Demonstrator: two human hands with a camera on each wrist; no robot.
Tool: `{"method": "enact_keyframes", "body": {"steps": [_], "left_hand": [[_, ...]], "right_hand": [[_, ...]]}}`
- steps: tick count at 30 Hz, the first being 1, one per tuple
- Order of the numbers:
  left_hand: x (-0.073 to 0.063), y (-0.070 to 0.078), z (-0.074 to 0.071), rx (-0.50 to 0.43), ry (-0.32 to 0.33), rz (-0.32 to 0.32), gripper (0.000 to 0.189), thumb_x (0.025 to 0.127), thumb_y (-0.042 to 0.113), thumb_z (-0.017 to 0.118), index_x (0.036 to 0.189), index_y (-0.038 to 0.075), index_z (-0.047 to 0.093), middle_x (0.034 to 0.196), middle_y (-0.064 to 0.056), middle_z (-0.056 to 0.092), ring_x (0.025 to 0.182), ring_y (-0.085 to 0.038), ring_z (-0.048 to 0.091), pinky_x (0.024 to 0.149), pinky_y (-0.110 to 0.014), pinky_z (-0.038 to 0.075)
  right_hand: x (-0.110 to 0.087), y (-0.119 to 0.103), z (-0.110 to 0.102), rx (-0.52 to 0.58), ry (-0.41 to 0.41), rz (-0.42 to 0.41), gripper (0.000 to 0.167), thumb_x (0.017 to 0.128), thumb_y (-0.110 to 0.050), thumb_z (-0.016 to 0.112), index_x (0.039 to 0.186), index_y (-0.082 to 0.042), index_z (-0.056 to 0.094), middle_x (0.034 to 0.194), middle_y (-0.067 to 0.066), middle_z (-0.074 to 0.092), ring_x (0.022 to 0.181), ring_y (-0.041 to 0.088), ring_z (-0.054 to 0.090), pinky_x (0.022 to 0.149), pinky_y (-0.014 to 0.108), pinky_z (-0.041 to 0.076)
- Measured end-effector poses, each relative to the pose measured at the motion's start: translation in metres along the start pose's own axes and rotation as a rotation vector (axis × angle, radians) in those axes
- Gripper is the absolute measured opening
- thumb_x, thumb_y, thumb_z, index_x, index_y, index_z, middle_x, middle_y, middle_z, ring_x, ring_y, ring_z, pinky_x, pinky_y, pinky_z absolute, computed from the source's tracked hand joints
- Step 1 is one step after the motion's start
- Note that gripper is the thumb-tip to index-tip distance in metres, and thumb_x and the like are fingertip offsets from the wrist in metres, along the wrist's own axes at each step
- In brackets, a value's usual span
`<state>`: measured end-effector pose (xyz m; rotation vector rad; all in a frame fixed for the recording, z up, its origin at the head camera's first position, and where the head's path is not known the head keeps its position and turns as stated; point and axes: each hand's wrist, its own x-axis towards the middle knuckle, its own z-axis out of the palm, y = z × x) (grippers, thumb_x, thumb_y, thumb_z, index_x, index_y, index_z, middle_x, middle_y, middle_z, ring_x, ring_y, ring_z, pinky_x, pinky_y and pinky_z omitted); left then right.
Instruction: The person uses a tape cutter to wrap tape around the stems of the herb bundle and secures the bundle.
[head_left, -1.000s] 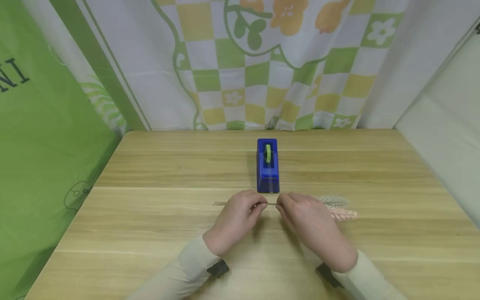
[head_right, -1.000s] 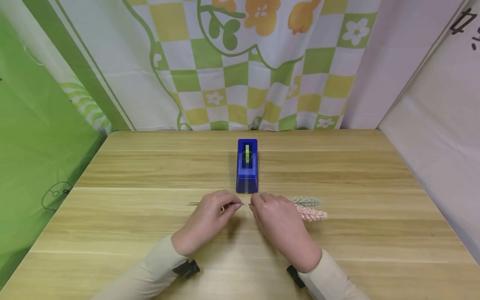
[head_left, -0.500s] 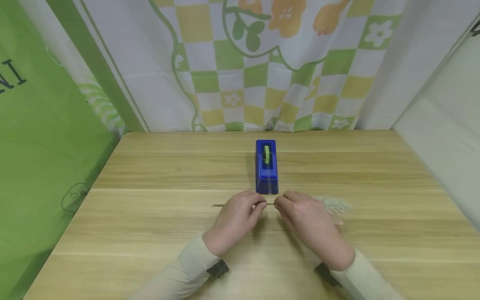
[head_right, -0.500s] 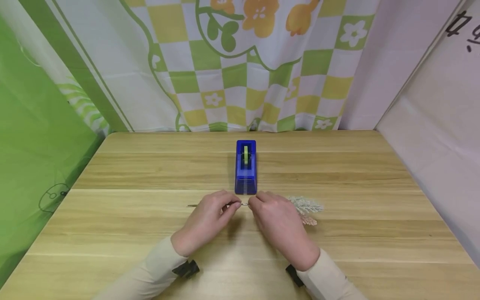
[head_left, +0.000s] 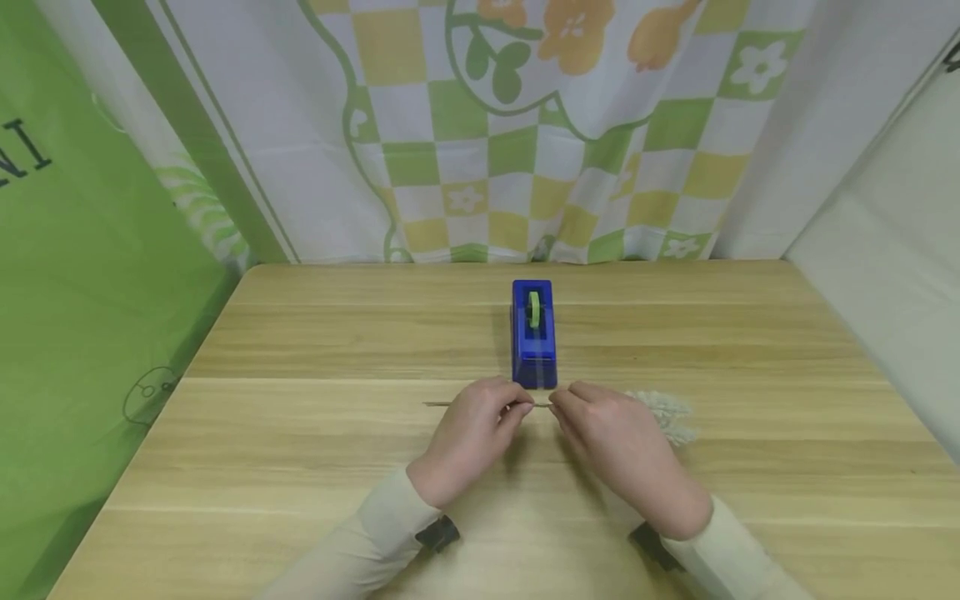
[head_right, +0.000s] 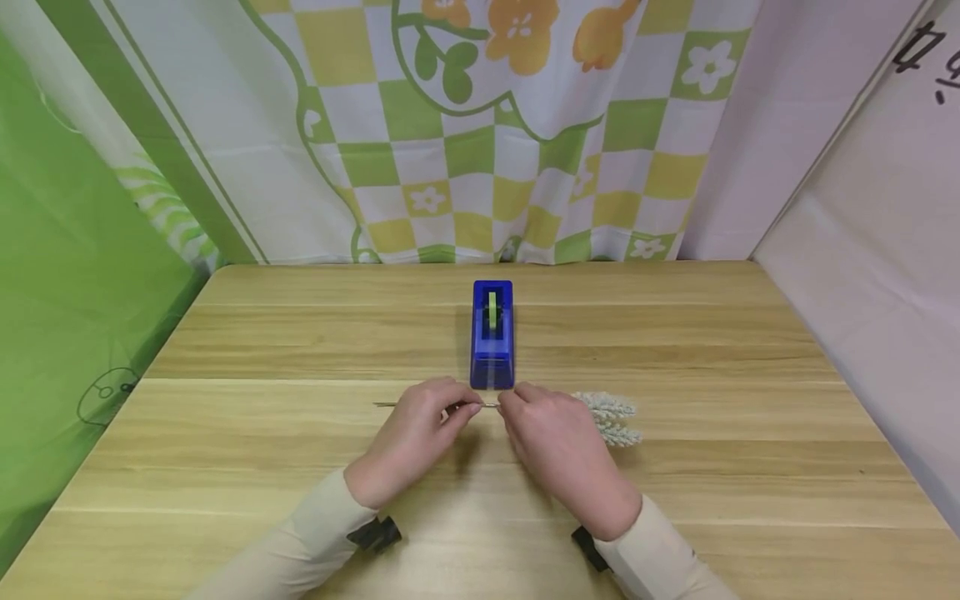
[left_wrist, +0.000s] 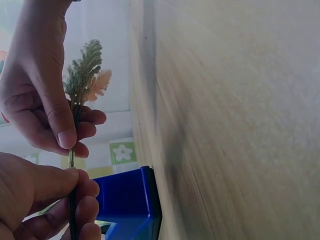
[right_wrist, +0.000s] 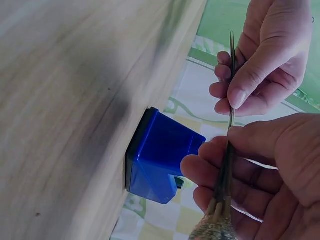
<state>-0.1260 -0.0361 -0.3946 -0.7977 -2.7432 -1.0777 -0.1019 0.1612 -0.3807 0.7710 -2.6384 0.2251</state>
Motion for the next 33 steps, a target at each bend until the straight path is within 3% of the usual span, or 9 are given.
{"method": "enact_keyframes", "body": {"steps": [7, 12, 24, 33], "left_hand": [[0.0008, 0.0018, 0.0010, 0.038, -0.028, -0.032, 0.013, 0.103, 0.016, 0.066, 0.100, 0.009, 0.076, 0.093, -0.003, 0.073, 0.078, -0.012, 0.060, 0.069, -0.021, 0.051], [0.0015, 0.0006, 0.0021, 0.101, -0.038, -0.009, 0.021, 0.106, 0.019, 0.061, 0.095, 0.008, 0.075, 0.083, -0.001, 0.067, 0.072, -0.012, 0.053, 0.066, -0.023, 0.047], [0.0053, -0.0016, 0.0022, 0.043, -0.030, -0.031, 0.017, 0.104, 0.017, 0.066, 0.095, 0.008, 0.077, 0.084, -0.001, 0.070, 0.071, -0.010, 0.053, 0.066, -0.022, 0.046], [0.0062, -0.0024, 0.0033, 0.026, -0.018, -0.044, 0.012, 0.102, 0.017, 0.068, 0.097, 0.010, 0.078, 0.092, -0.002, 0.075, 0.078, -0.013, 0.059, 0.072, -0.025, 0.050]], "right_hand": [[0.0025, 0.0035, 0.0024, -0.004, 0.050, -0.028, 0.010, 0.089, -0.009, 0.080, 0.085, -0.013, 0.073, 0.072, -0.004, 0.065, 0.058, 0.007, 0.053, 0.053, 0.020, 0.048], [0.0045, 0.0049, 0.0035, -0.002, 0.078, -0.029, 0.011, 0.089, -0.011, 0.082, 0.083, -0.013, 0.073, 0.072, -0.005, 0.065, 0.059, 0.009, 0.055, 0.056, 0.024, 0.050], [0.0088, 0.0020, 0.0018, 0.002, -0.036, 0.028, 0.016, 0.092, -0.012, 0.079, 0.084, -0.011, 0.065, 0.066, -0.004, 0.053, 0.055, 0.007, 0.041, 0.049, 0.019, 0.039], [0.0090, 0.0013, 0.0020, 0.010, -0.058, 0.036, 0.007, 0.093, -0.011, 0.077, 0.090, -0.010, 0.072, 0.072, -0.003, 0.064, 0.059, 0.008, 0.055, 0.054, 0.022, 0.051]]}}
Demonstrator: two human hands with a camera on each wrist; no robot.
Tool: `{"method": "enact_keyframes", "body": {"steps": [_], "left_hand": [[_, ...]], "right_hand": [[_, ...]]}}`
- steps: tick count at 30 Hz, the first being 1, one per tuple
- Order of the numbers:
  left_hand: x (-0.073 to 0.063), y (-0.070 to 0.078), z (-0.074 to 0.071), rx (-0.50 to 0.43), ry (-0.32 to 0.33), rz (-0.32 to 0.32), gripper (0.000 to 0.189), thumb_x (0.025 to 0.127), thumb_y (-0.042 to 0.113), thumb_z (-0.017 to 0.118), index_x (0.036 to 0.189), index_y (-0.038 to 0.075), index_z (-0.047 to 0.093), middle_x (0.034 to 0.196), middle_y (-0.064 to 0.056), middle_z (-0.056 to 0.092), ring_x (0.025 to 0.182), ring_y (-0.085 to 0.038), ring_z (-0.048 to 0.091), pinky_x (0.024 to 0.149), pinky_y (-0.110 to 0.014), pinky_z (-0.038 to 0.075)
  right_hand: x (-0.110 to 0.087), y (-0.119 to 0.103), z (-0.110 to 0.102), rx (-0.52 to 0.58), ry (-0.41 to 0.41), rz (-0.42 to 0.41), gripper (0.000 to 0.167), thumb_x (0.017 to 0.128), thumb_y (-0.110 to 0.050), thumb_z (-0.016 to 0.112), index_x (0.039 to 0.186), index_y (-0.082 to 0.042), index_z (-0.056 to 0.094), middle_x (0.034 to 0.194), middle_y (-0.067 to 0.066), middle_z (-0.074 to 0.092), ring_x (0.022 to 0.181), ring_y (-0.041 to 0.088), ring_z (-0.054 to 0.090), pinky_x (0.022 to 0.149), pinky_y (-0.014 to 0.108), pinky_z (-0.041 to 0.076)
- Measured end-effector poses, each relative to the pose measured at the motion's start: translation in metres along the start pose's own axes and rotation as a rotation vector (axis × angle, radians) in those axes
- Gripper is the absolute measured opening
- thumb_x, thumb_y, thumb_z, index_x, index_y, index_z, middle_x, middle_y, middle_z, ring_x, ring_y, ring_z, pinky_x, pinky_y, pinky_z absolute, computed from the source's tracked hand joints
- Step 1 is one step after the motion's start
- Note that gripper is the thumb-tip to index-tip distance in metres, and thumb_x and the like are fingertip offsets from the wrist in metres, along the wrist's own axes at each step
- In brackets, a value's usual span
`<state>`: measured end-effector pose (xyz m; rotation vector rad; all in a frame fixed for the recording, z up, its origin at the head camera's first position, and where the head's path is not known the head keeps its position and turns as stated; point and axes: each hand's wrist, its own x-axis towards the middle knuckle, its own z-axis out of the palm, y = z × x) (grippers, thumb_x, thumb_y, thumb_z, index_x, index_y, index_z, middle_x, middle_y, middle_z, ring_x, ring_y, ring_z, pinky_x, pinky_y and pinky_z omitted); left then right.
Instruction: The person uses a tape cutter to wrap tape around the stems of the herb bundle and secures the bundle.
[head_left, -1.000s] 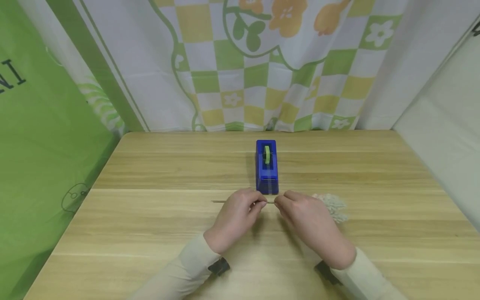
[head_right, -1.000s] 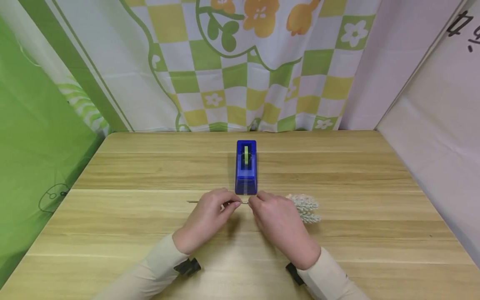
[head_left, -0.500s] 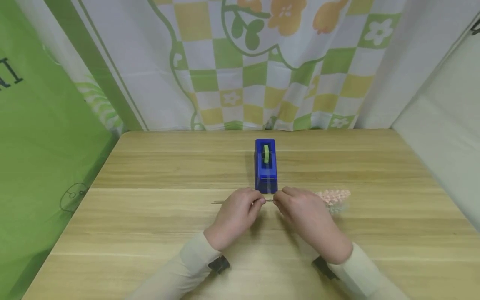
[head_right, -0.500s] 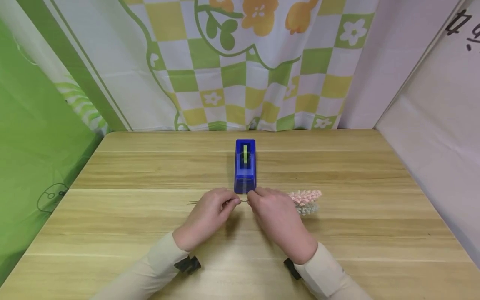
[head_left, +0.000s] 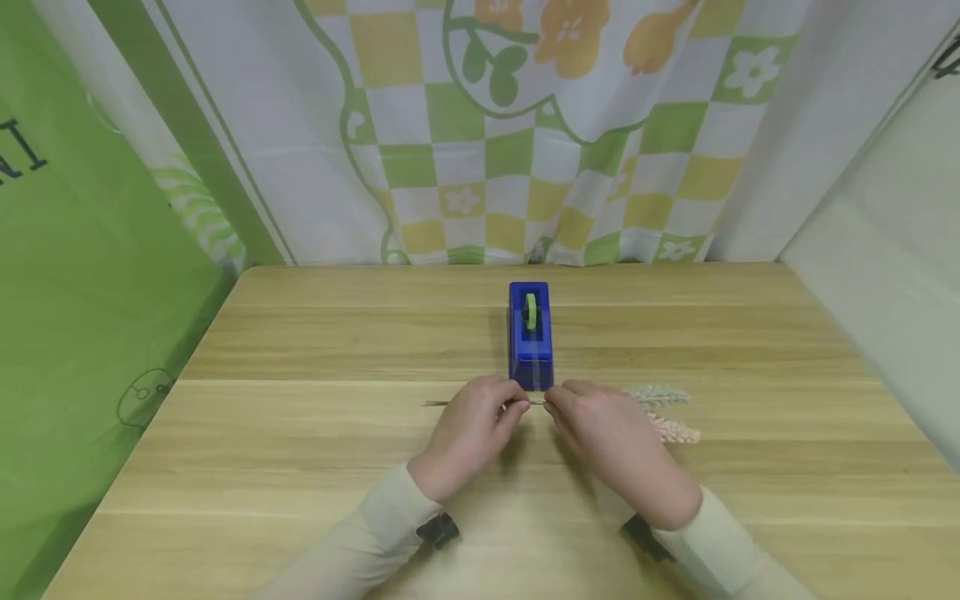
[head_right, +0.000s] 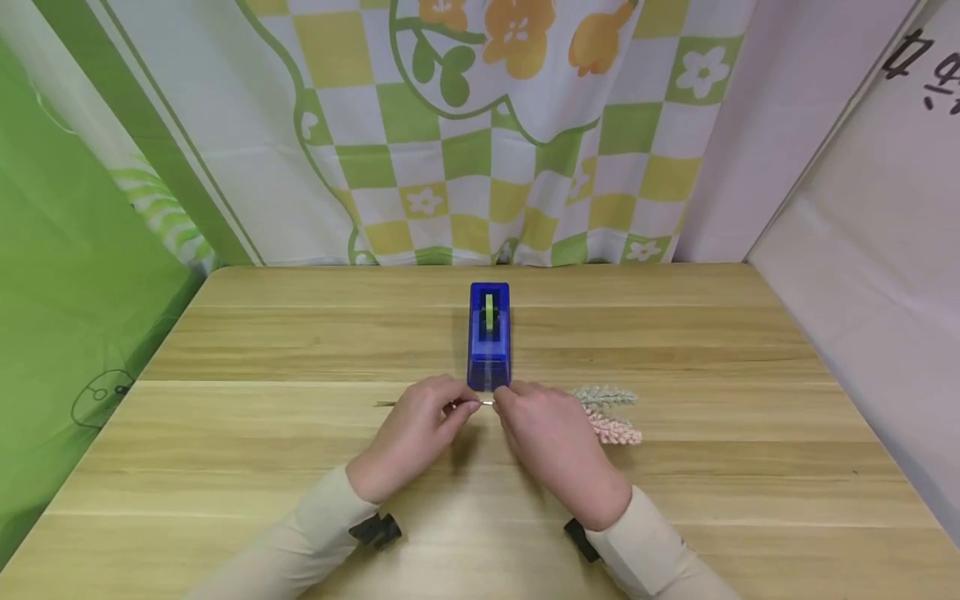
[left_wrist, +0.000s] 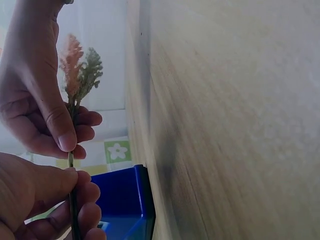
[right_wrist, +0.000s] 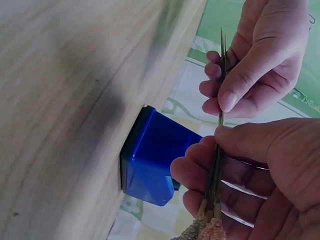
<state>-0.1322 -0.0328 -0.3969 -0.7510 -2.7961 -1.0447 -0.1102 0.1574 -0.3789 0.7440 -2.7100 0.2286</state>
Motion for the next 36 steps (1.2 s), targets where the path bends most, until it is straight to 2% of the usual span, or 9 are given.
{"method": "enact_keyframes", "body": {"steps": [6, 9, 15, 22, 27, 32, 36], "left_hand": [[0.0009, 0.0002, 0.0002, -0.012, 0.013, -0.009, 0.010, 0.101, 0.016, 0.069, 0.101, 0.010, 0.077, 0.099, -0.003, 0.076, 0.086, -0.015, 0.066, 0.076, -0.025, 0.055], [0.0019, -0.0002, 0.0003, 0.007, 0.006, -0.004, 0.013, 0.102, 0.016, 0.068, 0.103, 0.009, 0.078, 0.099, -0.004, 0.076, 0.083, -0.015, 0.066, 0.073, -0.025, 0.054], [0.0034, -0.0011, 0.0016, 0.043, -0.016, 0.015, 0.019, 0.105, 0.017, 0.063, 0.104, 0.006, 0.078, 0.096, -0.005, 0.076, 0.079, -0.014, 0.062, 0.072, -0.025, 0.053], [0.0038, -0.0020, 0.0031, 0.015, 0.014, 0.025, 0.015, 0.104, 0.016, 0.065, 0.102, 0.007, 0.078, 0.095, -0.005, 0.075, 0.082, -0.015, 0.063, 0.074, -0.027, 0.054], [0.0045, -0.0024, 0.0036, 0.007, 0.033, 0.030, 0.013, 0.102, 0.015, 0.068, 0.101, 0.007, 0.078, 0.097, -0.005, 0.076, 0.084, -0.017, 0.065, 0.076, -0.028, 0.055], [0.0050, -0.0026, 0.0039, -0.008, 0.040, 0.022, 0.012, 0.101, 0.014, 0.069, 0.102, 0.007, 0.078, 0.098, -0.005, 0.076, 0.084, -0.016, 0.063, 0.074, -0.026, 0.053], [0.0056, -0.0030, 0.0045, -0.023, 0.044, 0.018, 0.012, 0.101, 0.014, 0.069, 0.102, 0.007, 0.078, 0.098, -0.005, 0.076, 0.083, -0.015, 0.063, 0.073, -0.025, 0.053]], "right_hand": [[0.0010, 0.0025, 0.0004, 0.033, -0.010, 0.021, 0.006, 0.094, -0.012, 0.077, 0.090, -0.012, 0.073, 0.072, -0.004, 0.062, 0.058, 0.004, 0.048, 0.053, 0.019, 0.045], [0.0020, 0.0041, 0.0022, 0.039, 0.000, 0.017, 0.005, 0.094, -0.012, 0.077, 0.091, -0.011, 0.073, 0.071, -0.004, 0.061, 0.057, 0.004, 0.046, 0.053, 0.018, 0.044], [0.0026, 0.0065, 0.0052, 0.039, 0.025, 0.010, 0.007, 0.093, -0.012, 0.078, 0.090, -0.011, 0.072, 0.072, -0.003, 0.063, 0.057, 0.006, 0.049, 0.052, 0.021, 0.045], [0.0027, 0.0063, 0.0064, 0.047, 0.026, 0.022, 0.008, 0.094, -0.012, 0.077, 0.091, -0.011, 0.069, 0.072, -0.002, 0.064, 0.058, 0.008, 0.053, 0.052, 0.024, 0.047], [0.0024, 0.0057, 0.0066, 0.029, 0.015, 0.016, 0.006, 0.094, -0.012, 0.077, 0.097, -0.008, 0.073, 0.076, -0.001, 0.066, 0.059, 0.009, 0.056, 0.053, 0.024, 0.050], [0.0031, 0.0057, 0.0067, 0.008, 0.024, 0.000, 0.004, 0.093, -0.010, 0.077, 0.093, -0.009, 0.074, 0.076, -0.002, 0.064, 0.058, 0.008, 0.052, 0.052, 0.022, 0.047], [0.0046, 0.0067, 0.0065, -0.002, 0.036, -0.004, 0.004, 0.092, -0.011, 0.078, 0.092, -0.010, 0.074, 0.076, -0.002, 0.066, 0.059, 0.008, 0.054, 0.053, 0.021, 0.048]]}}
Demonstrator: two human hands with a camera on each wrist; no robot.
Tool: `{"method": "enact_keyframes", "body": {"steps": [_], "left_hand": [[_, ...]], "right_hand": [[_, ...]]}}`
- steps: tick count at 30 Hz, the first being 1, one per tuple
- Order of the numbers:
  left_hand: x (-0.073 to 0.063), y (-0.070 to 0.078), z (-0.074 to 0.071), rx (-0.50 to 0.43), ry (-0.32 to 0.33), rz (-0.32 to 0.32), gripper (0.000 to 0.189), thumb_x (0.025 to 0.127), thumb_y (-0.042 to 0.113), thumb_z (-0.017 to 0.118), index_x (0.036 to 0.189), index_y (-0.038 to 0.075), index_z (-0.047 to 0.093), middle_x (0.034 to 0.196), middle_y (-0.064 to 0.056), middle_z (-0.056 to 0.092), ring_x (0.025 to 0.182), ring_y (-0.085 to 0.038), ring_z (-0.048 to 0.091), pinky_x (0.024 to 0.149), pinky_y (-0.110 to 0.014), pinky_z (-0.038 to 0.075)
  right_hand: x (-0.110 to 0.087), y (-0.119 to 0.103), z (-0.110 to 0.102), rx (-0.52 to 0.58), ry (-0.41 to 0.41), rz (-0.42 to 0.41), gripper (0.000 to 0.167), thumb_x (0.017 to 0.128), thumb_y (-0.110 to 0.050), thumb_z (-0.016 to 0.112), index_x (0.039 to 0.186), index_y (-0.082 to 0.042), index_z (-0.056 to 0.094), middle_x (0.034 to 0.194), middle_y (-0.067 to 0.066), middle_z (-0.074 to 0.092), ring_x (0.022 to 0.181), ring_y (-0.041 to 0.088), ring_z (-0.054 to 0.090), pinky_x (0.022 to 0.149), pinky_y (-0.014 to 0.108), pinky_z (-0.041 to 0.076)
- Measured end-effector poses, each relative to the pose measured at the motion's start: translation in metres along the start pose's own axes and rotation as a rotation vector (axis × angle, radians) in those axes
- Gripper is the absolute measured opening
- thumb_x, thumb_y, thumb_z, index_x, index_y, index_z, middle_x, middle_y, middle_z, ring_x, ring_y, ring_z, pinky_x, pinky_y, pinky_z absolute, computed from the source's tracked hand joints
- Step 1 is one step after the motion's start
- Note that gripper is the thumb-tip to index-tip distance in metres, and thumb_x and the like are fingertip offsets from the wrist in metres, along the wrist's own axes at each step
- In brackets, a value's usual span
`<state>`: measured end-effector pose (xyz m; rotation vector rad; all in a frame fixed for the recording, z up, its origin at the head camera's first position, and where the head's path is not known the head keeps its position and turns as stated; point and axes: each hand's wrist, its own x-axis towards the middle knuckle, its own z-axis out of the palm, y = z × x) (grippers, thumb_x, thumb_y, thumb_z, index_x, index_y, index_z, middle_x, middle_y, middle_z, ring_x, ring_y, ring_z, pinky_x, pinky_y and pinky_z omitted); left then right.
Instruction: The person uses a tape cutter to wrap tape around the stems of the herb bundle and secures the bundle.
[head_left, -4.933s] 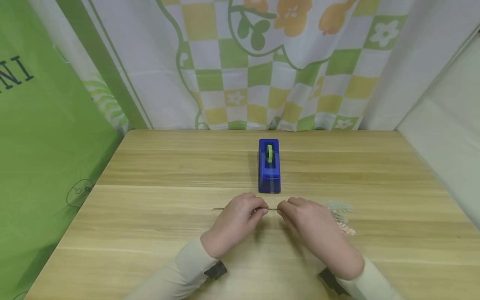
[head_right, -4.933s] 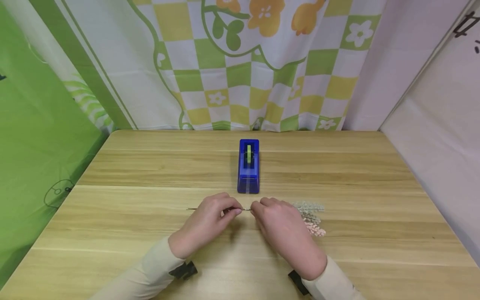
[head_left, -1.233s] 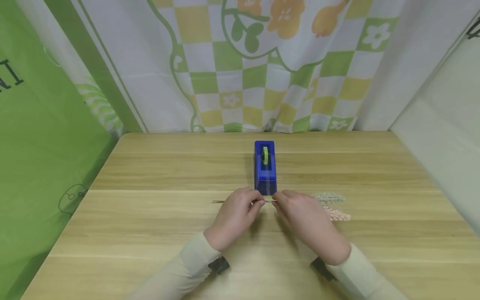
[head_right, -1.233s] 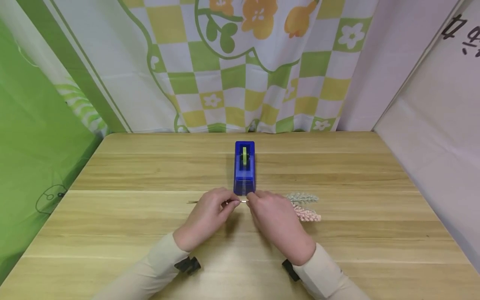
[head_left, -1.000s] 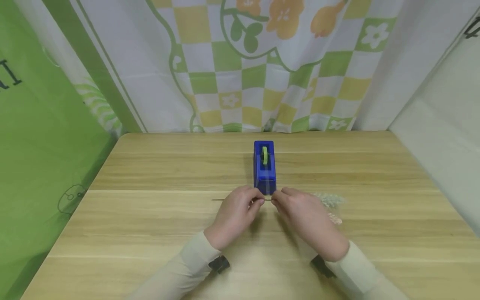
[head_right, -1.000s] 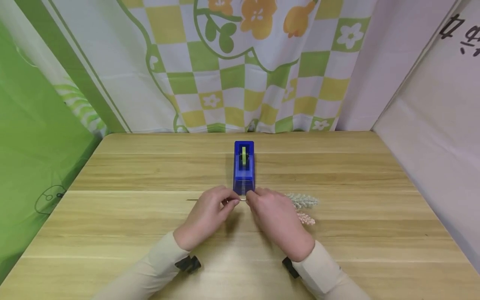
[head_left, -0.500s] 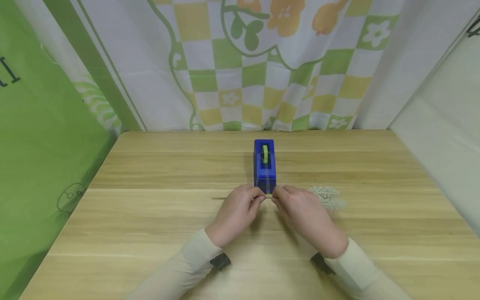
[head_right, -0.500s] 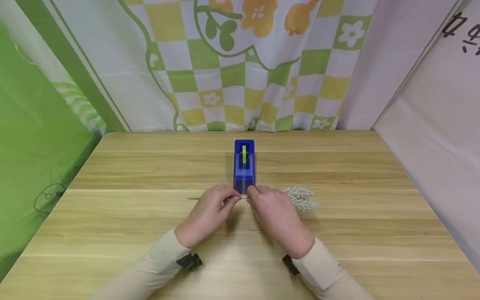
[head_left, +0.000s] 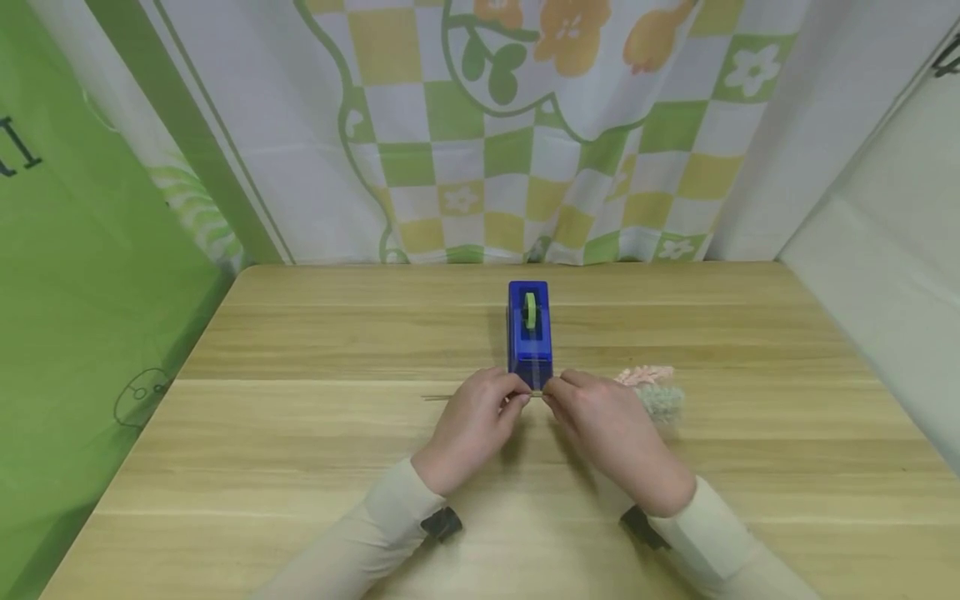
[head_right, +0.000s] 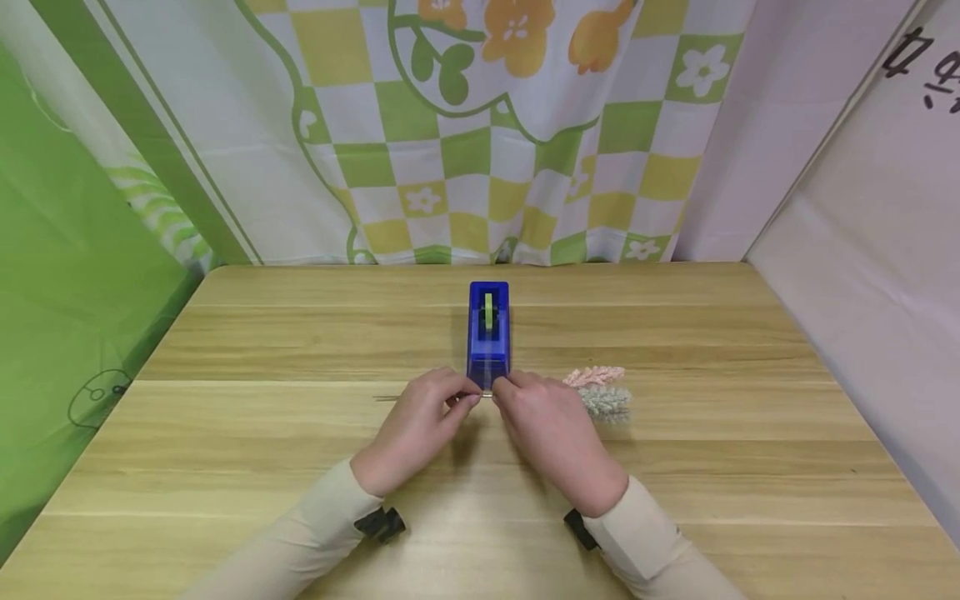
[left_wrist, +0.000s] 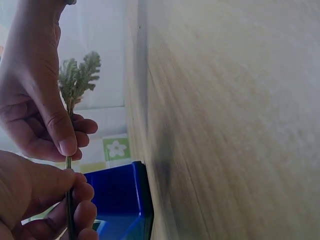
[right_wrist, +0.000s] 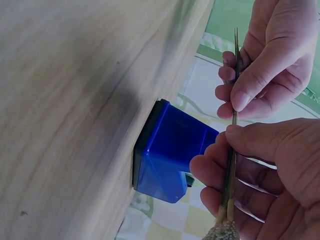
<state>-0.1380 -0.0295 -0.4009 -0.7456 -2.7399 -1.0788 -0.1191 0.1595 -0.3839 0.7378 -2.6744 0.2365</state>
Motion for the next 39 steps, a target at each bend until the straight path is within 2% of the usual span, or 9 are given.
{"method": "enact_keyframes", "body": {"steps": [8, 13, 19, 25, 30, 33, 39], "left_hand": [[0.0008, -0.0007, 0.0027, 0.033, -0.030, -0.016, 0.019, 0.105, 0.017, 0.063, 0.103, 0.006, 0.077, 0.095, -0.005, 0.075, 0.081, -0.015, 0.062, 0.074, -0.028, 0.054], [0.0014, -0.0012, 0.0030, 0.025, -0.010, -0.012, 0.017, 0.104, 0.016, 0.064, 0.101, 0.006, 0.077, 0.096, -0.005, 0.076, 0.083, -0.017, 0.064, 0.076, -0.031, 0.055], [0.0022, -0.0020, 0.0030, 0.009, 0.014, 0.001, 0.014, 0.103, 0.015, 0.067, 0.101, 0.007, 0.077, 0.097, -0.005, 0.076, 0.083, -0.016, 0.065, 0.076, -0.030, 0.055], [0.0031, -0.0024, 0.0037, -0.010, 0.006, -0.010, 0.014, 0.103, 0.016, 0.067, 0.104, 0.006, 0.077, 0.097, -0.005, 0.076, 0.083, -0.015, 0.064, 0.074, -0.026, 0.054], [0.0040, -0.0021, 0.0042, 0.027, -0.013, -0.012, 0.020, 0.106, 0.018, 0.062, 0.106, 0.004, 0.077, 0.096, -0.006, 0.075, 0.082, -0.016, 0.063, 0.074, -0.028, 0.054], [0.0048, -0.0026, 0.0042, 0.044, -0.017, -0.009, 0.021, 0.106, 0.018, 0.061, 0.103, 0.005, 0.077, 0.093, -0.005, 0.075, 0.081, -0.016, 0.062, 0.075, -0.029, 0.054], [0.0070, -0.0042, 0.0039, 0.005, -0.015, -0.009, 0.018, 0.105, 0.016, 0.062, 0.101, 0.005, 0.076, 0.094, -0.005, 0.074, 0.081, -0.014, 0.062, 0.074, -0.028, 0.053]], "right_hand": [[0.0014, 0.0013, 0.0012, 0.008, 0.012, 0.001, 0.006, 0.093, -0.013, 0.078, 0.093, -0.009, 0.073, 0.076, -0.001, 0.064, 0.060, 0.009, 0.054, 0.054, 0.023, 0.049], [0.0016, 0.0010, 0.0004, 0.024, -0.011, 0.014, 0.006, 0.095, -0.013, 0.076, 0.095, -0.009, 0.071, 0.074, -0.001, 0.063, 0.058, 0.007, 0.050, 0.053, 0.022, 0.046], [0.0022, 0.0009, 0.0011, 0.011, -0.020, 0.011, 0.006, 0.096, -0.013, 0.075, 0.099, -0.008, 0.073, 0.076, 0.000, 0.067, 0.059, 0.008, 0.055, 0.054, 0.024, 0.050], [0.0028, 0.0013, 0.0008, 0.022, -0.030, 0.026, 0.005, 0.095, -0.012, 0.076, 0.098, -0.008, 0.075, 0.077, -0.001, 0.067, 0.060, 0.007, 0.055, 0.055, 0.023, 0.050], [0.0029, 0.0022, 0.0012, 0.042, -0.023, 0.037, 0.004, 0.094, -0.011, 0.077, 0.097, -0.009, 0.074, 0.077, -0.001, 0.066, 0.061, 0.008, 0.055, 0.056, 0.024, 0.051], [0.0035, 0.0026, 0.0021, 0.051, -0.014, 0.042, 0.003, 0.094, -0.010, 0.077, 0.095, -0.009, 0.073, 0.076, -0.002, 0.064, 0.061, 0.007, 0.052, 0.055, 0.024, 0.049], [0.0051, 0.0036, 0.0043, 0.070, -0.009, 0.055, 0.004, 0.095, -0.011, 0.075, 0.094, -0.009, 0.072, 0.078, -0.001, 0.064, 0.061, 0.007, 0.050, 0.055, 0.024, 0.048]]}}
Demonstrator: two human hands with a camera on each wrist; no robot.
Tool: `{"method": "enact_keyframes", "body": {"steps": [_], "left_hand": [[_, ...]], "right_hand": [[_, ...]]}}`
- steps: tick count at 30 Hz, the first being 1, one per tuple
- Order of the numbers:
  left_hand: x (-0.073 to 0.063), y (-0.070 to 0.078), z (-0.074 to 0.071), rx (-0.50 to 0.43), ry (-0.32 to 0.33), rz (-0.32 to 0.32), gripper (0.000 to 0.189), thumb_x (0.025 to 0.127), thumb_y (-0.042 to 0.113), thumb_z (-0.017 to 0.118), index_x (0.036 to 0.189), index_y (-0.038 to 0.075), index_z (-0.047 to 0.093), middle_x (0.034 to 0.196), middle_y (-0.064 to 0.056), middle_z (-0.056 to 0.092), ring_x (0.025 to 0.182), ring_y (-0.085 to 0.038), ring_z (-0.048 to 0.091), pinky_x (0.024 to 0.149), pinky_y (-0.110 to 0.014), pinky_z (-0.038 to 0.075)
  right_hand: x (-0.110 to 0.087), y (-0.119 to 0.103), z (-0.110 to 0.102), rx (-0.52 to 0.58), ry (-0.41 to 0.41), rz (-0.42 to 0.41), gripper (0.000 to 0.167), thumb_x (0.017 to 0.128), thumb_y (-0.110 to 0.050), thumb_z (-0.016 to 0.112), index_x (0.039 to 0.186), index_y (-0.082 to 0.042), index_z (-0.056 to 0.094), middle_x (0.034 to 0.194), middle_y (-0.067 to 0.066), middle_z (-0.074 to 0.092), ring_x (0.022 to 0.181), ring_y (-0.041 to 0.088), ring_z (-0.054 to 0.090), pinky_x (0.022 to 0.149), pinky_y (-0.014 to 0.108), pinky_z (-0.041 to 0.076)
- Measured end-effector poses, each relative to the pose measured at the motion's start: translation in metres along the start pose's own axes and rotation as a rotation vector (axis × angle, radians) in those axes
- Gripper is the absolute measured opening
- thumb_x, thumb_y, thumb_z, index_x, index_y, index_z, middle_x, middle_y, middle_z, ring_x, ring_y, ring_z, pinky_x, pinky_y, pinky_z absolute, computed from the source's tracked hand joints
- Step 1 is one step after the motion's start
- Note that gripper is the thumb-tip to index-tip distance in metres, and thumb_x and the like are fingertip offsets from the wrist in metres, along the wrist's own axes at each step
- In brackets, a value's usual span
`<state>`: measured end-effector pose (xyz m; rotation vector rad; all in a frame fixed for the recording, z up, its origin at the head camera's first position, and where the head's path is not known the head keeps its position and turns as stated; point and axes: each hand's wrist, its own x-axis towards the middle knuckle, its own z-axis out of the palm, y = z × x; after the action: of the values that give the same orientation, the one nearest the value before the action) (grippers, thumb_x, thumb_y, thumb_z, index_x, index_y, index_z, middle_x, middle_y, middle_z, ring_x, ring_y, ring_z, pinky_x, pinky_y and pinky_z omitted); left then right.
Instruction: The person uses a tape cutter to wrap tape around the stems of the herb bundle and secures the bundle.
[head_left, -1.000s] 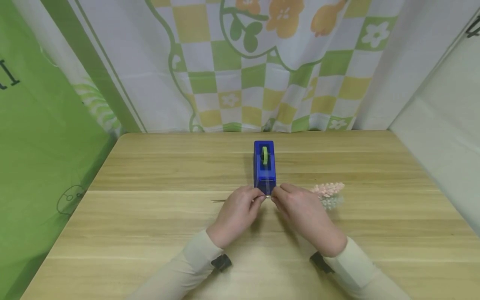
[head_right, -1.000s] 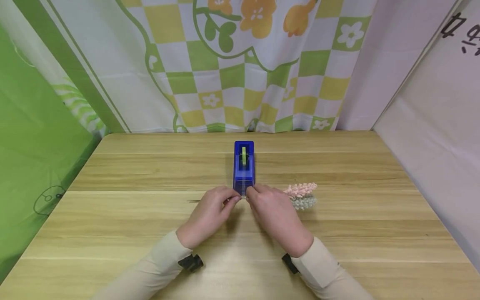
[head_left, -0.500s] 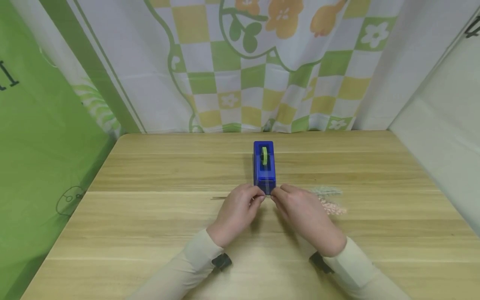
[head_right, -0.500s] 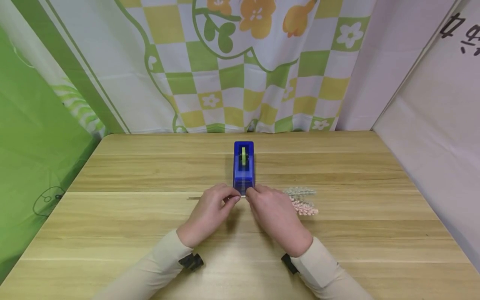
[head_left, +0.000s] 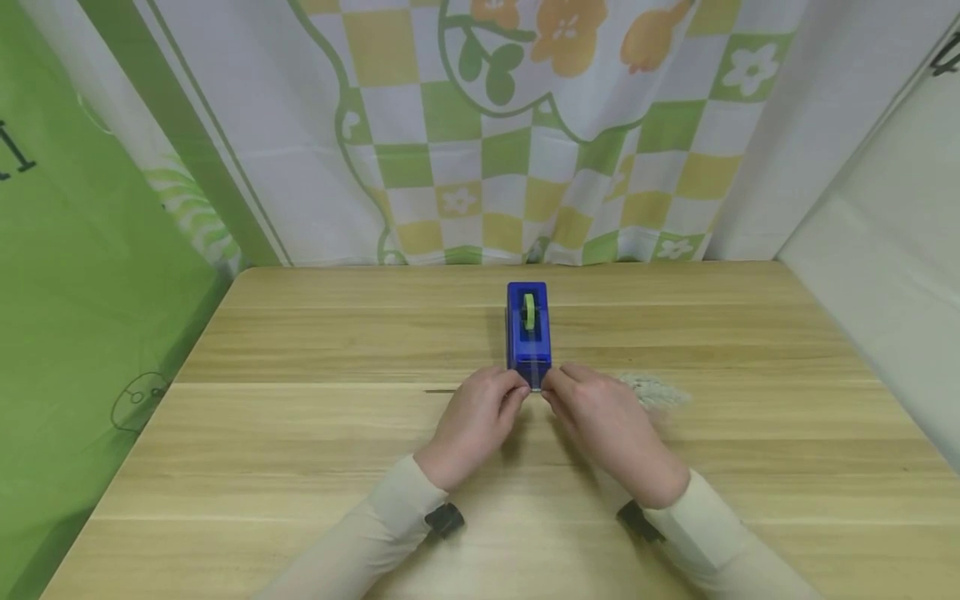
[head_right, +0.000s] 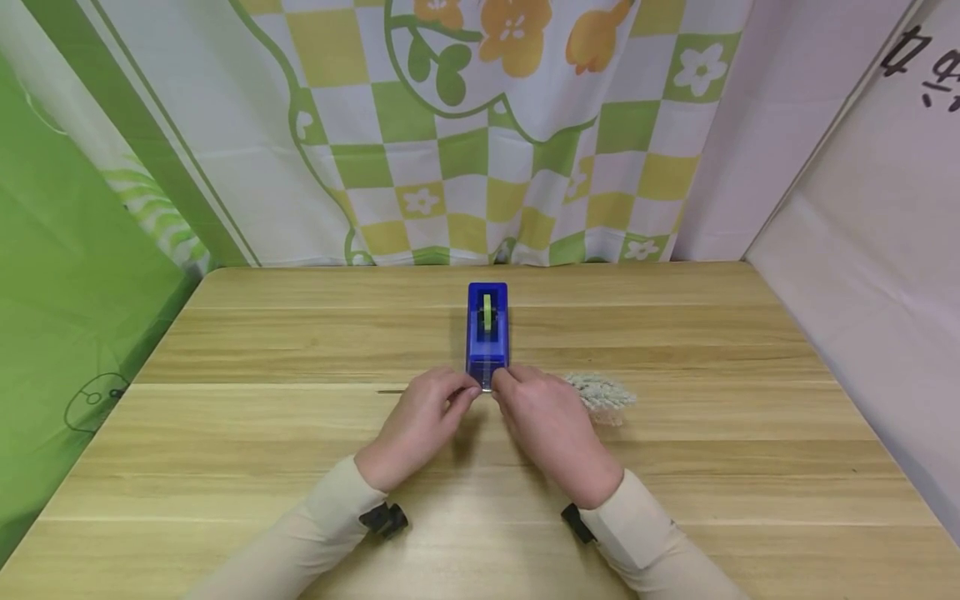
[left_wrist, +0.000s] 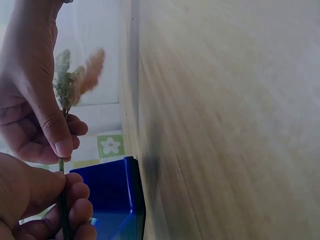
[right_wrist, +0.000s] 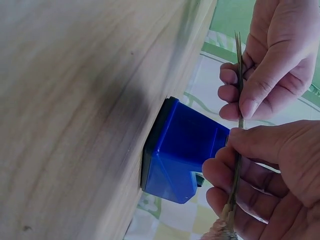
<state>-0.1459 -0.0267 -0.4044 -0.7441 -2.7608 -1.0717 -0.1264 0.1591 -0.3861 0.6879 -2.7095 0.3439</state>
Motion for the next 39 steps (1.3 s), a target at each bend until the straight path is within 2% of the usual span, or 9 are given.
{"method": "enact_keyframes", "body": {"steps": [7, 12, 18, 23, 39], "left_hand": [[0.001, -0.003, 0.000, -0.062, 0.005, 0.014, 0.017, 0.104, 0.014, 0.064, 0.101, 0.002, 0.076, 0.094, -0.006, 0.073, 0.078, -0.013, 0.058, 0.071, -0.025, 0.049], [0.002, -0.005, 0.002, -0.078, 0.014, 0.030, 0.017, 0.104, 0.013, 0.065, 0.101, 0.001, 0.076, 0.095, -0.007, 0.074, 0.080, -0.014, 0.061, 0.073, -0.027, 0.051], [0.002, -0.005, 0.003, -0.083, 0.029, 0.047, 0.016, 0.103, 0.013, 0.066, 0.099, 0.001, 0.075, 0.095, -0.008, 0.074, 0.081, -0.016, 0.062, 0.075, -0.029, 0.052], [0.003, -0.005, 0.003, -0.076, 0.029, 0.049, 0.015, 0.103, 0.012, 0.066, 0.097, 0.001, 0.075, 0.093, -0.007, 0.072, 0.079, -0.014, 0.058, 0.073, -0.028, 0.050], [0.002, -0.006, 0.004, -0.070, 0.025, 0.054, 0.016, 0.103, 0.012, 0.066, 0.101, 0.001, 0.076, 0.097, -0.007, 0.074, 0.082, -0.015, 0.060, 0.073, -0.027, 0.051]], "right_hand": [[0.001, 0.001, 0.001, 0.033, -0.026, 0.030, 0.006, 0.097, -0.013, 0.074, 0.095, -0.008, 0.072, 0.081, 0.000, 0.066, 0.063, 0.006, 0.052, 0.054, 0.022, 0.048], [0.003, -0.001, 0.000, 0.075, -0.024, 0.085, 0.010, 0.101, -0.015, 0.069, 0.098, -0.007, 0.073, 0.082, 0.002, 0.069, 0.064, 0.007, 0.055, 0.056, 0.024, 0.051], [0.008, -0.004, 0.002, 0.129, -0.007, 0.176, 0.017, 0.104, -0.018, 0.066, 0.092, -0.007, 0.070, 0.078, 0.003, 0.067, 0.059, 0.009, 0.052, 0.052, 0.026, 0.046], [0.014, -0.005, 0.003, 0.168, -0.046, 0.232, 0.021, 0.104, -0.020, 0.064, 0.088, -0.007, 0.068, 0.074, 0.002, 0.063, 0.058, 0.011, 0.049, 0.051, 0.025, 0.042], [0.024, -0.003, 0.009, 0.256, -0.118, 0.311, 0.023, 0.103, -0.016, 0.064, 0.082, -0.008, 0.063, 0.071, 0.003, 0.061, 0.059, 0.014, 0.050, 0.054, 0.028, 0.042]]}}
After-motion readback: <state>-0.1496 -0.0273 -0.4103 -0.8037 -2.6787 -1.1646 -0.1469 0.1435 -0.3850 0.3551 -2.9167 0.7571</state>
